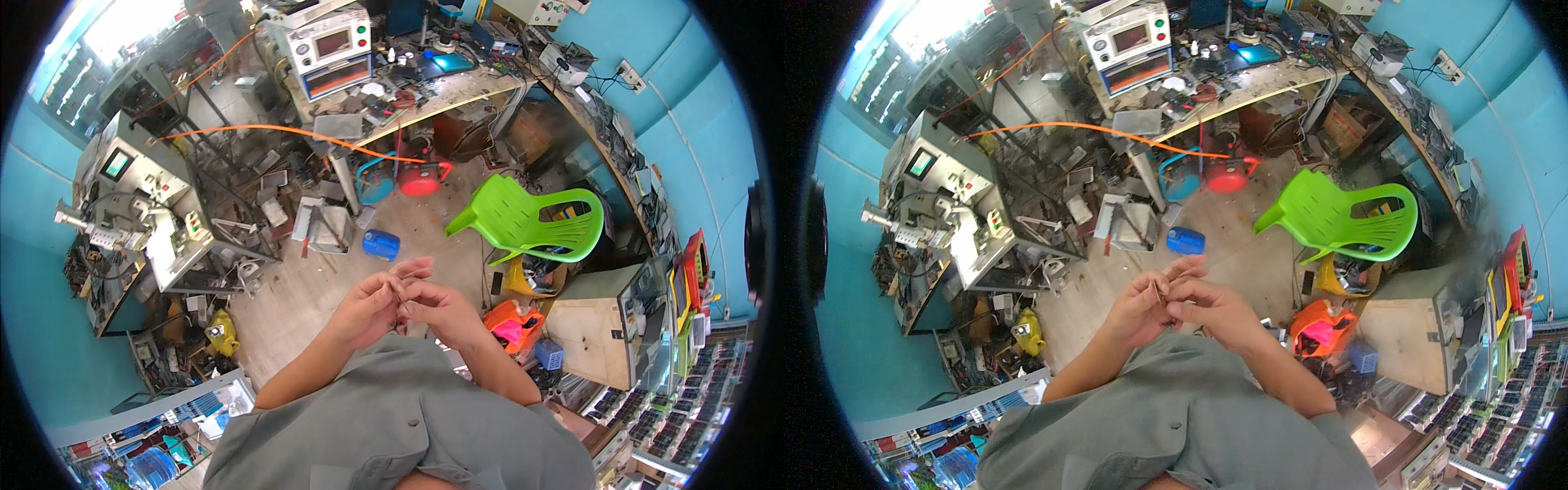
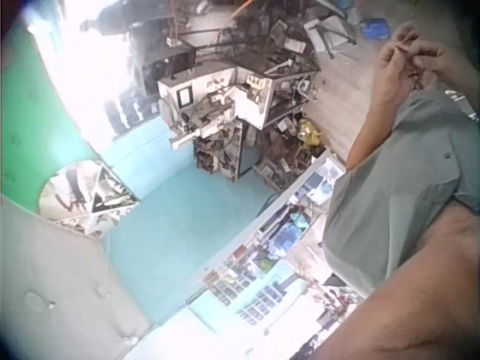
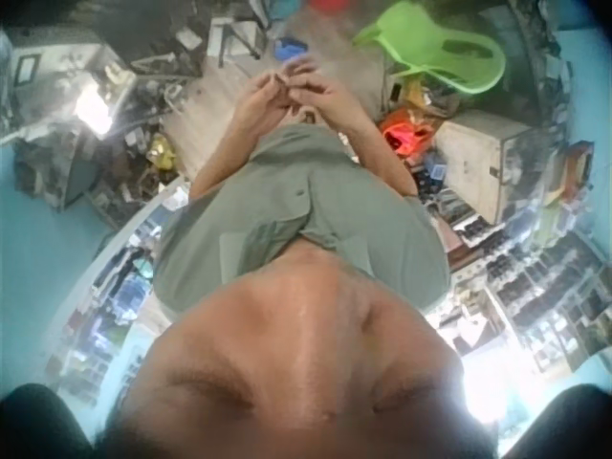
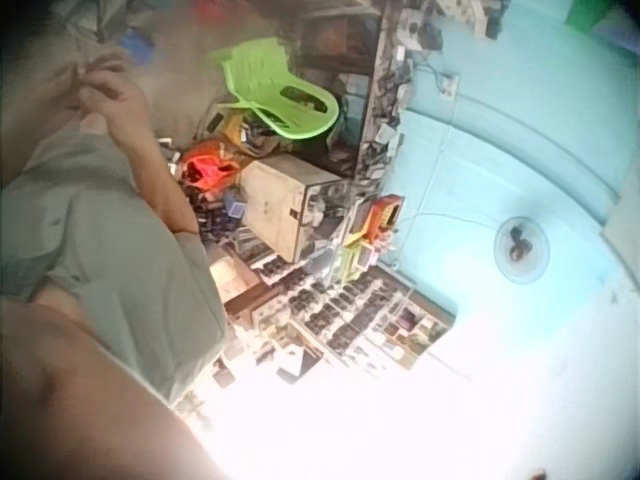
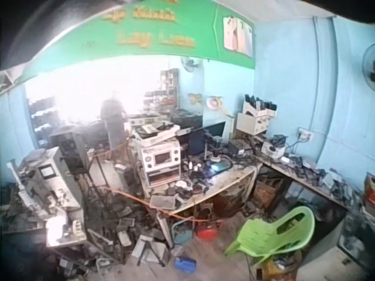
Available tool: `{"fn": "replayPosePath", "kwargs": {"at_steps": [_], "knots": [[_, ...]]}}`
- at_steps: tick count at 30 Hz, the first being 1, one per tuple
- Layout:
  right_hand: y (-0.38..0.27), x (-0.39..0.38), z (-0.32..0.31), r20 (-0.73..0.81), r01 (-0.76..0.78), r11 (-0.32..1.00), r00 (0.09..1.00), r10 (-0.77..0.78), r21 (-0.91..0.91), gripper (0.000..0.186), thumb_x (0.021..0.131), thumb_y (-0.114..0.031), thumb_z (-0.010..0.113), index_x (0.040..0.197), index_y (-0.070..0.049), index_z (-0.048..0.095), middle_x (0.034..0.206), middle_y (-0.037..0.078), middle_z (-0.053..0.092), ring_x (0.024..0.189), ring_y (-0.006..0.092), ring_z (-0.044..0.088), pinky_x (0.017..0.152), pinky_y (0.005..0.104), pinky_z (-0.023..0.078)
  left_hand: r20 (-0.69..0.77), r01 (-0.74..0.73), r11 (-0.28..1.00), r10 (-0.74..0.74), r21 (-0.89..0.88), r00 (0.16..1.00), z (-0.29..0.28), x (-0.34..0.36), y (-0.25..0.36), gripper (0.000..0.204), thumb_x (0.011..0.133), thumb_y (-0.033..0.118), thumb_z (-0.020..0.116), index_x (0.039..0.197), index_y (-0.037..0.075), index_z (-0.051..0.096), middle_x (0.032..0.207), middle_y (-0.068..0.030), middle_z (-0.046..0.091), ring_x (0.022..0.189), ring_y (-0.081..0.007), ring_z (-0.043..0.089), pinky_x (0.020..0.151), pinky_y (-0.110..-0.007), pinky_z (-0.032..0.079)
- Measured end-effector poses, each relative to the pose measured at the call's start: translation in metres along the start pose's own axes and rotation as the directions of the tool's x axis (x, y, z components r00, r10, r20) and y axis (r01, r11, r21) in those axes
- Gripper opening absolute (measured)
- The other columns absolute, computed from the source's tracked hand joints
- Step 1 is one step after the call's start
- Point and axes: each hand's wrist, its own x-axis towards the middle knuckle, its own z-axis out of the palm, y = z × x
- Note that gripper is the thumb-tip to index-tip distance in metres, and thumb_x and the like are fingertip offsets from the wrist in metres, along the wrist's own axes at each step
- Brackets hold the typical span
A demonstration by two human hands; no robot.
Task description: The person places a small electronic component onto a machine, operates the machine, and then removes the component. They repeat this process with another component, inspecting each one under a microscope afterward.
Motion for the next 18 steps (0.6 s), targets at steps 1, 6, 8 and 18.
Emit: {"fn": "replayPosePath", "kwargs": {"at_steps": [1,6,8,18], "knots": [[-0.010,0.001,-0.017,-0.042,0.008,1.000,0.999,-0.008,0.012,0.022,0.103,-0.015,0.073,0.122,-0.004,0.074,0.108,0.007,0.073,0.097,0.0170,0.069,0.089,0.0335,0.055,0.022,0.013,1.000,-0.012,-0.020,1.000,-0.001,0.025,-0.005,0.025,0.106,0.037,0.068,0.111,0.013,0.071,0.171,-0.0209,0.033,0.150,-0.0341,0.044,0.088,-0.040,0.060],[-0.069,0.029,-0.100,-0.315,0.138,0.983,0.944,-0.095,0.119,0.017,0.101,-0.011,0.074,0.115,-0.001,0.075,0.105,0.007,0.074,0.096,0.0162,0.069,0.088,0.0319,0.055,-0.009,0.151,0.974,-0.154,-0.171,0.988,0.001,0.155,-0.017,0.037,0.111,0.037,0.057,0.135,0.010,0.068,0.172,-0.0181,0.035,0.146,-0.0255,0.050,0.106,-0.042,0.053],[-0.096,0.053,-0.145,-0.419,0.177,0.983,0.897,-0.141,0.048,0.017,0.100,-0.010,0.075,0.113,0.001,0.075,0.104,0.007,0.075,0.096,0.0165,0.069,0.087,0.0312,0.055,-0.102,0.108,0.989,-0.118,-0.100,0.988,-0.029,0.211,-0.034,0.043,0.113,0.037,0.054,0.141,0.006,0.064,0.166,-0.0169,0.045,0.139,-0.0229,0.056,0.109,-0.042,0.050],[-0.215,0.311,-0.450,-0.719,0.161,0.987,0.688,-0.101,0.015,0.025,0.097,-0.018,0.081,0.117,-0.004,0.076,0.097,-0.003,0.072,0.077,0.0047,0.054,0.064,0.0234,0.041,-0.416,0.015,0.630,0.495,0.777,0.763,-0.211,0.551,-0.026,0.030,0.104,0.021,0.073,0.121,-0.003,0.073,0.107,-0.0067,0.077,0.097,-0.0122,0.069,0.088,-0.029,0.055]]}}
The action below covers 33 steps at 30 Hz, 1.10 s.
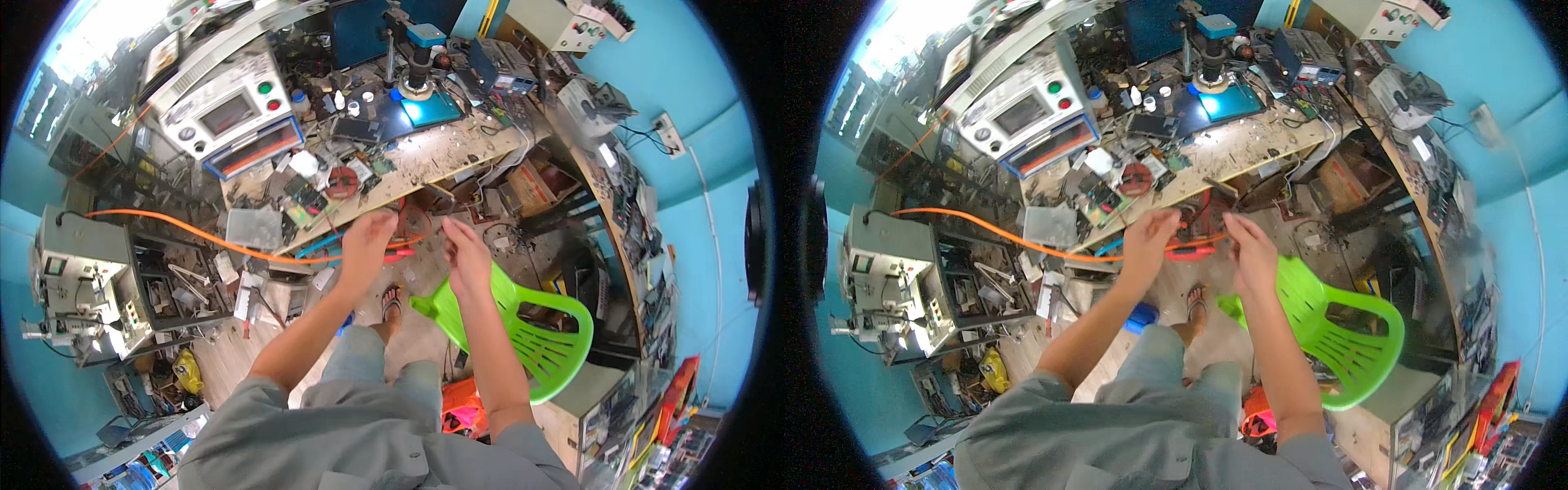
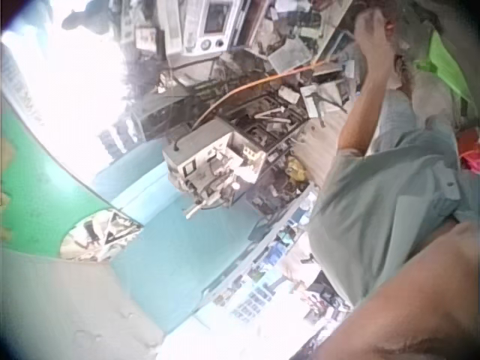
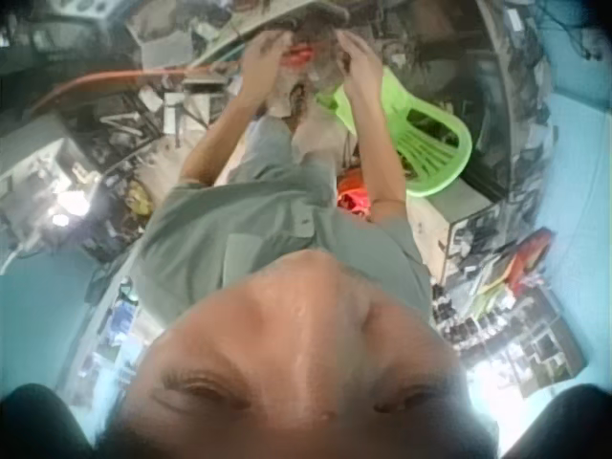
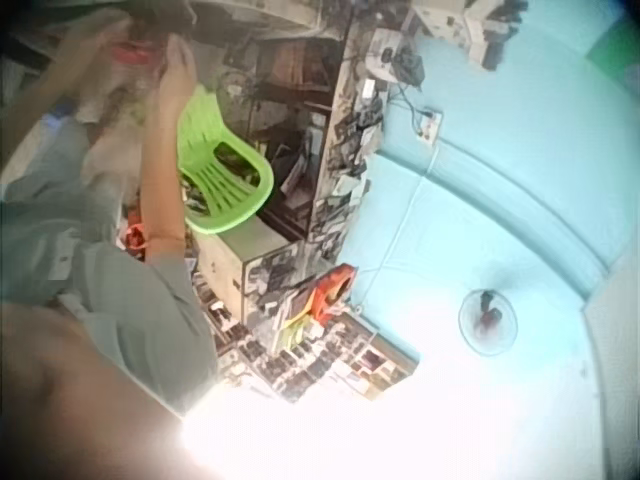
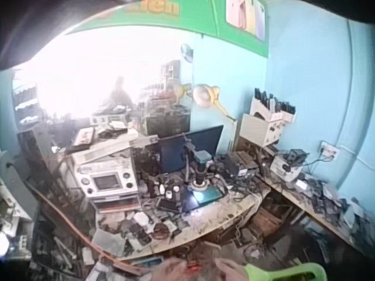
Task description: The person places a small electronic component onto a machine, operates the machine, and then removes the component. They repeat this process with another component, inspecting each one under a microscope afterward.
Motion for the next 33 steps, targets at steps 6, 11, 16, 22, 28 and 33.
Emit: {"fn": "replayPosePath", "kwargs": {"at_steps": [6,11,16,22,28,33], "knots": [[0.025,0.217,0.071,-0.043,-0.036,0.982,0.998,0.045,0.187,0.029,0.094,-0.020,0.084,0.118,-0.004,0.079,0.087,-0.005,0.068,0.072,0.0045,0.051,0.060,0.0228,0.038,-0.068,-0.207,0.897,0.253,0.390,0.965,0.039,0.242,-0.045,0.027,0.094,0.024,0.079,0.108,0.001,0.078,0.102,-0.0147,0.080,0.090,-0.0245,0.077,0.082,-0.037,0.058],[0.049,0.318,0.117,-0.040,-0.079,0.948,0.995,0.096,0.308,0.031,0.095,-0.018,0.082,0.122,-0.004,0.078,0.096,-0.003,0.075,0.070,0.0050,0.051,0.056,0.0219,0.037,0.018,-0.071,0.796,0.075,0.601,0.997,0.049,0.363,-0.075,0.038,0.093,0.034,0.081,0.107,0.000,0.080,0.098,-0.0117,0.082,0.085,-0.0179,0.076,0.079,-0.032,0.059],[0.064,0.360,0.146,-0.089,-0.041,0.940,0.993,0.076,0.338,0.034,0.094,-0.017,0.083,0.122,-0.001,0.077,0.093,-0.001,0.077,0.063,0.0058,0.053,0.049,0.0209,0.034,-0.022,0.079,0.763,-0.084,0.642,0.996,0.058,0.422,-0.100,0.033,0.089,0.032,0.082,0.100,0.001,0.081,0.090,-0.0076,0.082,0.074,-0.0129,0.073,0.069,-0.030,0.057],[0.064,0.375,0.151,-0.090,-0.078,0.932,0.989,0.117,0.354,0.031,0.094,-0.015,0.082,0.119,0.002,0.078,0.094,0.004,0.078,0.064,0.0083,0.063,0.049,0.0220,0.035,0.009,-0.073,0.792,0.084,0.606,0.996,0.073,0.433,-0.115,0.037,0.078,0.028,0.088,0.100,0.000,0.079,0.093,-0.0187,0.081,0.087,-0.0350,0.079,0.081,-0.042,0.060],[0.068,0.387,0.144,-0.019,-0.084,0.935,0.995,0.096,0.344,0.028,0.099,-0.012,0.076,0.120,0.006,0.076,0.097,0.007,0.079,0.067,0.0106,0.068,0.049,0.0231,0.038,-0.091,-0.114,0.839,0.190,0.532,0.978,0.080,0.425,-0.123,0.025,0.081,0.019,0.087,0.088,-0.001,0.073,0.075,-0.0075,0.075,0.066,-0.0138,0.069,0.062,-0.033,0.055],[0.060,0.382,0.133,0.021,-0.134,0.961,0.991,0.133,0.241,0.027,0.101,-0.013,0.072,0.120,0.007,0.078,0.098,0.009,0.080,0.062,0.0123,0.069,0.054,0.0245,0.050,-0.106,-0.112,0.787,0.219,0.607,0.970,0.077,0.424,-0.132,0.024,0.082,0.018,0.083,0.092,-0.002,0.074,0.076,-0.0071,0.075,0.069,-0.0153,0.069,0.067,-0.035,0.056]]}}
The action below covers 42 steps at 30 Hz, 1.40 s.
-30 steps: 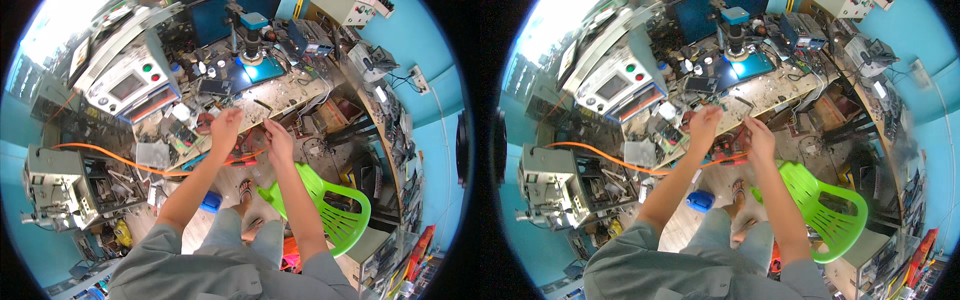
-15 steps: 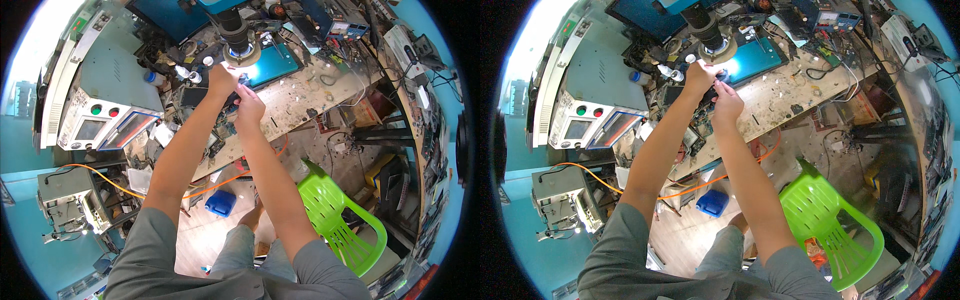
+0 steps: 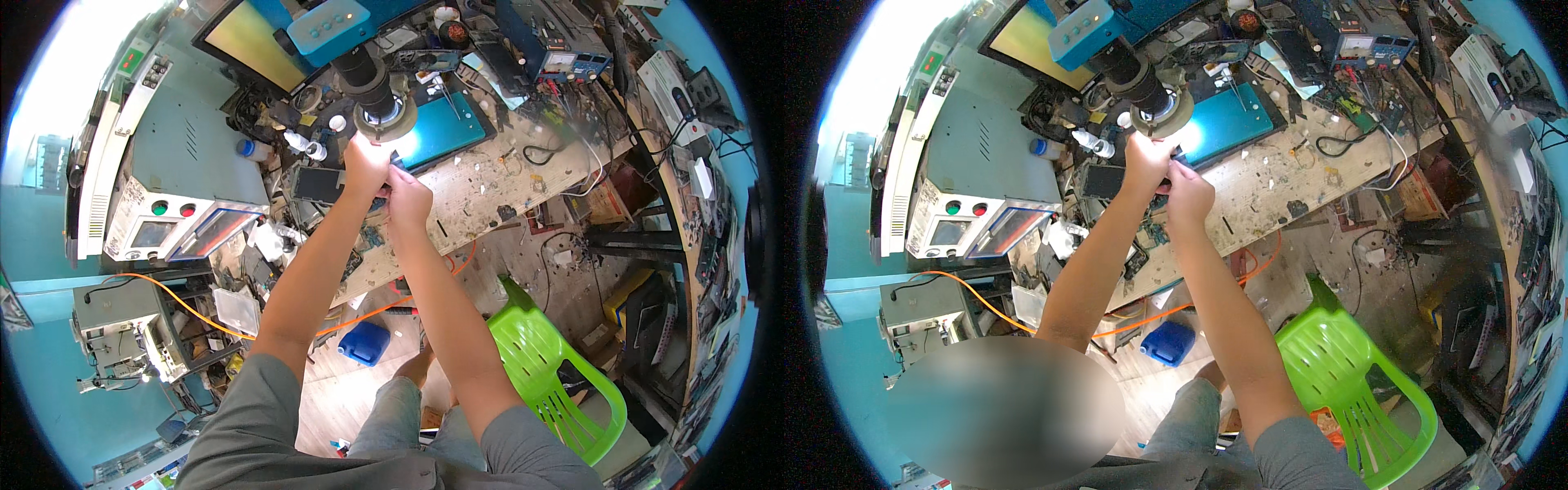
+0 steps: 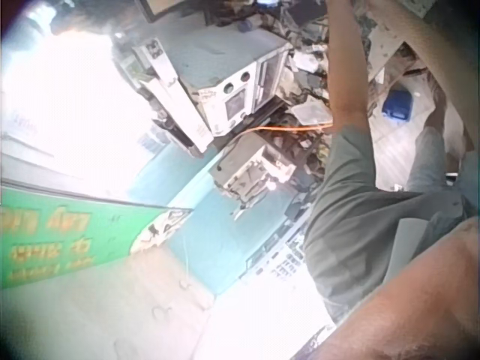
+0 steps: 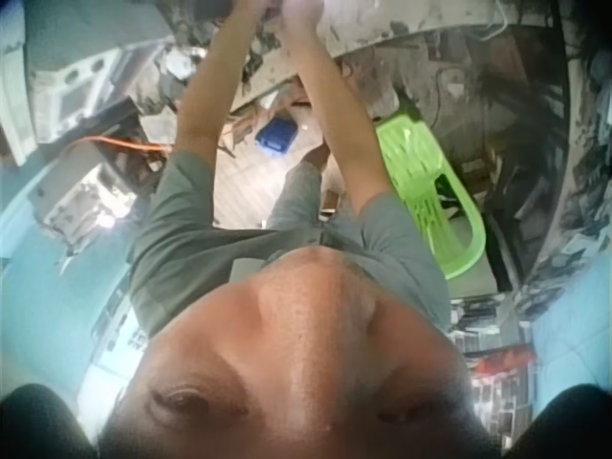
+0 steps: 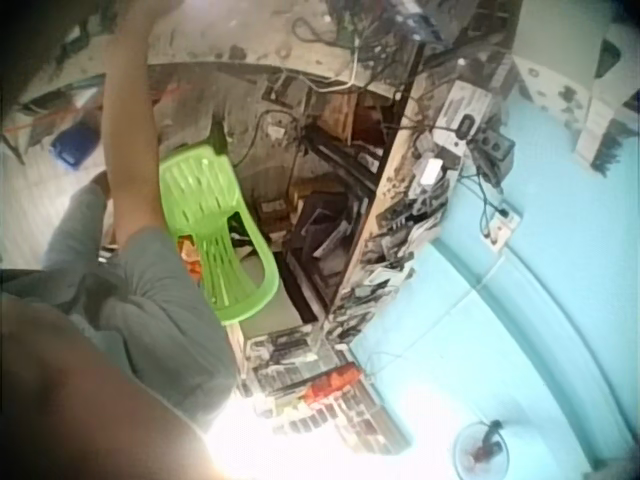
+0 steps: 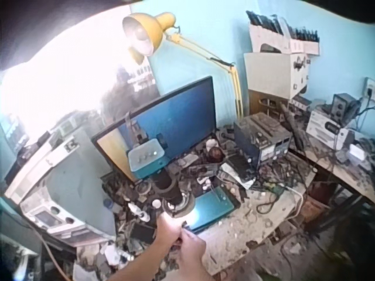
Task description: The person places a small electronic component onto a machine, operates the machine, and then removes the component. They repeat this process with another component, inspecting each one under a microscope afterward.
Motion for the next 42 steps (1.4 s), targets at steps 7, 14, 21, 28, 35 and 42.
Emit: {"fn": "replayPosePath", "kwargs": {"at_steps": [7,14,21,28,35,42], "knots": [[-0.022,-0.012,-0.019,0.129,0.037,0.989,0.991,-0.018,-0.143,0.032,0.100,-0.019,0.074,0.124,0.003,0.077,0.103,0.009,0.081,0.067,0.0108,0.072,0.052,0.0236,0.044,0.098,0.166,0.980,-0.155,-0.113,0.983,-0.003,0.001,0.001,0.022,0.085,0.011,0.086,0.096,-0.003,0.075,0.084,-0.0053,0.077,0.071,-0.0107,0.067,0.066,-0.030,0.053],[-0.035,-0.007,-0.039,0.117,0.041,0.978,0.993,-0.017,-0.207,0.032,0.098,-0.022,0.077,0.119,0.003,0.078,0.101,0.010,0.081,0.067,0.0122,0.073,0.053,0.0273,0.051,0.047,0.115,0.986,-0.110,-0.122,0.993,-0.004,-0.006,0.012,0.021,0.084,0.013,0.087,0.093,-0.003,0.077,0.081,-0.0038,0.076,0.070,-0.0098,0.066,0.065,-0.029,0.052],[-0.043,0.012,-0.048,0.095,0.033,0.959,0.995,-0.006,-0.282,0.032,0.099,-0.030,0.077,0.101,0.001,0.078,0.092,0.008,0.080,0.062,0.0141,0.073,0.046,0.0274,0.052,0.102,0.119,0.983,-0.105,-0.143,0.989,-0.005,-0.006,0.015,0.018,0.086,0.012,0.086,0.093,-0.002,0.077,0.087,-0.0043,0.077,0.077,-0.0095,0.067,0.071,-0.028,0.052],[-0.057,0.021,-0.048,0.062,0.028,0.939,0.998,-0.007,-0.343,0.037,0.099,-0.035,0.077,0.091,0.002,0.074,0.083,0.010,0.077,0.057,0.0148,0.071,0.045,0.0282,0.055,0.104,0.154,0.964,-0.134,-0.215,0.986,-0.009,-0.008,0.018,0.018,0.088,0.012,0.086,0.095,-0.003,0.078,0.088,-0.0042,0.077,0.075,-0.0109,0.066,0.071,-0.029,0.053],[-0.052,0.028,-0.052,0.102,0.006,0.940,0.994,0.031,-0.341,0.032,0.097,-0.031,0.079,0.090,0.000,0.074,0.082,0.008,0.077,0.058,0.0120,0.069,0.049,0.0276,0.055,0.063,0.159,0.951,-0.148,-0.265,0.987,-0.002,-0.009,0.024,0.016,0.088,0.008,0.085,0.095,-0.005,0.078,0.087,-0.0049,0.077,0.072,-0.0122,0.066,0.068,-0.029,0.051],[-0.045,0.027,-0.048,0.141,0.077,0.883,0.990,-0.013,-0.463,0.029,0.093,-0.030,0.083,0.086,-0.002,0.080,0.079,0.005,0.079,0.057,0.0107,0.069,0.052,0.0289,0.053,0.103,0.184,0.931,-0.159,-0.317,0.982,-0.002,-0.010,0.022,0.017,0.087,0.008,0.085,0.099,-0.003,0.078,0.085,-0.0032,0.075,0.074,-0.0111,0.067,0.067,-0.028,0.049]]}}
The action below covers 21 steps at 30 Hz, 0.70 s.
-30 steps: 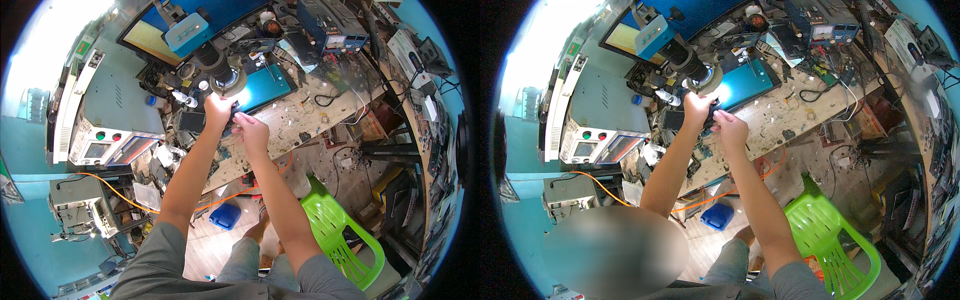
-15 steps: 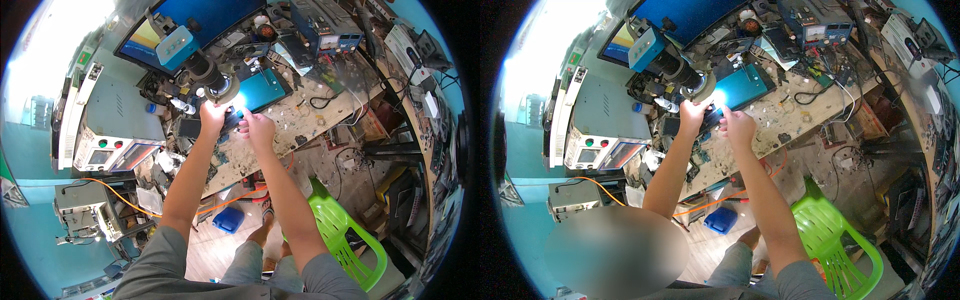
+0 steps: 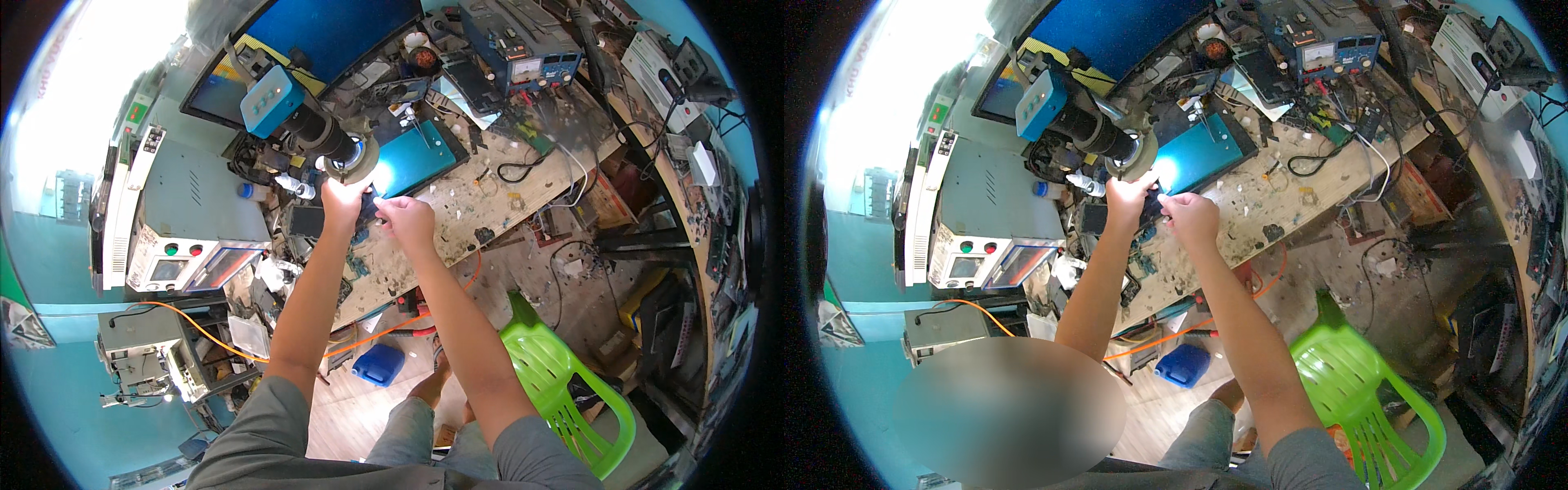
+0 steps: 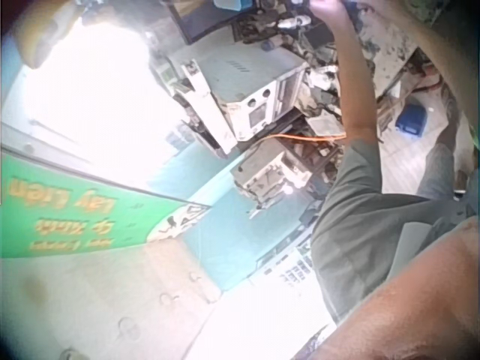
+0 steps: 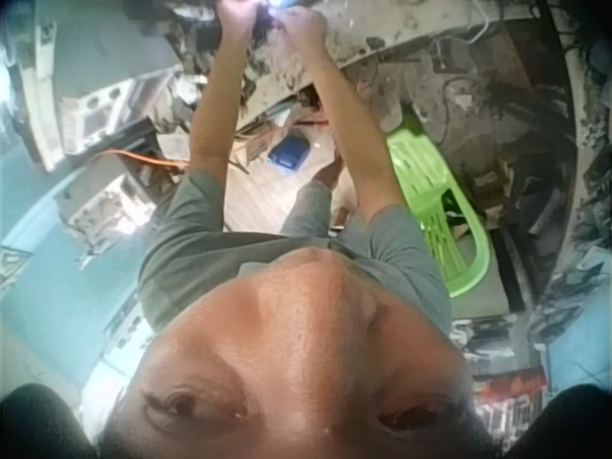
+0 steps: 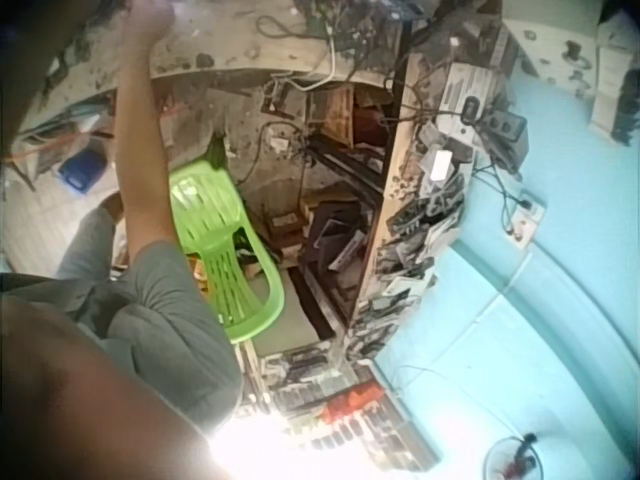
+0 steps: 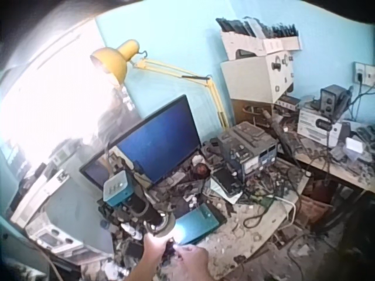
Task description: The person places a small electronic component onto a machine, operates the machine, and then removes the component. They repeat this process with another component, inspecting each one under a microscope afterward.
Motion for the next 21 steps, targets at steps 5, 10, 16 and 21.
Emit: {"fn": "replayPosePath", "kwargs": {"at_steps": [5,10,16,21], "knots": [[-0.001,0.001,0.005,-0.007,-0.006,0.998,1.000,0.006,-0.064,0.029,0.092,-0.032,0.083,0.085,-0.004,0.082,0.077,0.004,0.080,0.056,0.0105,0.069,0.054,0.0295,0.053,-0.015,-0.015,1.000,0.015,0.020,1.000,-0.001,-0.001,0.002,0.021,0.088,0.011,0.085,0.103,-0.001,0.078,0.087,-0.0013,0.075,0.073,-0.0096,0.066,0.066,-0.027,0.048],[-0.003,-0.002,0.005,-0.006,-0.008,0.997,1.000,0.007,-0.081,0.026,0.092,-0.030,0.082,0.086,-0.005,0.084,0.077,0.004,0.080,0.056,0.0110,0.069,0.054,0.0295,0.053,-0.028,0.032,0.998,-0.031,0.045,0.999,-0.001,-0.004,0.002,0.020,0.090,0.014,0.085,0.103,0.000,0.078,0.088,-0.0005,0.076,0.074,-0.0094,0.066,0.066,-0.026,0.047],[-0.002,0.000,0.005,0.002,-0.030,1.000,1.000,0.030,-0.001,0.021,0.090,-0.025,0.082,0.089,-0.005,0.084,0.078,0.005,0.081,0.054,0.0110,0.069,0.053,0.0293,0.053,-0.030,0.059,0.997,-0.057,0.053,0.998,-0.001,-0.004,0.001,0.019,0.090,0.014,0.085,0.102,0.000,0.079,0.089,-0.0011,0.076,0.075,-0.0092,0.066,0.068,-0.026,0.047],[0.011,0.008,0.006,0.015,-0.030,0.990,0.999,0.028,0.137,0.021,0.090,-0.023,0.081,0.090,-0.003,0.084,0.078,0.006,0.080,0.054,0.0113,0.068,0.053,0.0288,0.053,0.008,0.012,0.999,-0.012,0.045,1.000,-0.003,-0.005,0.001,0.019,0.090,0.013,0.083,0.102,-0.001,0.079,0.089,-0.0016,0.076,0.076,-0.0096,0.067,0.068,-0.027,0.047]]}}
